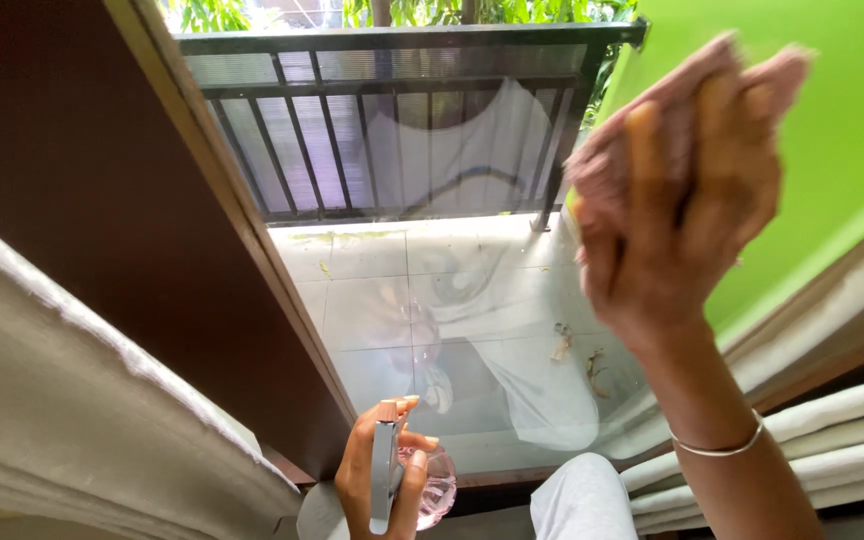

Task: Cleaning a sliding glass door with a spray bottle and a cloth.

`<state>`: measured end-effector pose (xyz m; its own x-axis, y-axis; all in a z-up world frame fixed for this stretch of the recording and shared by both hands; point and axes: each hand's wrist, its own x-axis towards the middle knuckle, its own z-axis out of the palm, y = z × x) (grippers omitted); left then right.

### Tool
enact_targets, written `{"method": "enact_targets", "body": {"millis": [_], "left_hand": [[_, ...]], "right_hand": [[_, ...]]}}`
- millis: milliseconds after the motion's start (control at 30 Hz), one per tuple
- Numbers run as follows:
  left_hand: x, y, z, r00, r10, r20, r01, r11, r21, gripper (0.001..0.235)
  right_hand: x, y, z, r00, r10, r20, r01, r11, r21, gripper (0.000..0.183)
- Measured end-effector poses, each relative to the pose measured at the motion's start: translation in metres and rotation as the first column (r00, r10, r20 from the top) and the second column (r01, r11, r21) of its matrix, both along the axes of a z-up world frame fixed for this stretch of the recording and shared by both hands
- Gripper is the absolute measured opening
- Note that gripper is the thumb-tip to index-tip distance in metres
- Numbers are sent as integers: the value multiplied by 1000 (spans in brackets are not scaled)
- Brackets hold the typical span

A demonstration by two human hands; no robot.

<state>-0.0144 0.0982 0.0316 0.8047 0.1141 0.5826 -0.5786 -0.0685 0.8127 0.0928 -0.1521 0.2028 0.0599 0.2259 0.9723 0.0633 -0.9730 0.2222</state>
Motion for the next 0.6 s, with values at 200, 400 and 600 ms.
{"method": "enact_targets", "body": {"millis": [200,400,600], "left_hand": [[4,5,-3,999,-30,22,30,999,-13,56],[5,7,1,999,-51,17,51,998,33,50],[3,13,-1,1000,-25,15,24,999,37,51]], "right_hand": [[-26,60,48,991,64,-122,-58,997,54,60],[-6,94,45,977,85,-195,-92,995,-28,48],[-4,147,23,976,154,-153,-196,930,-310,35]]}}
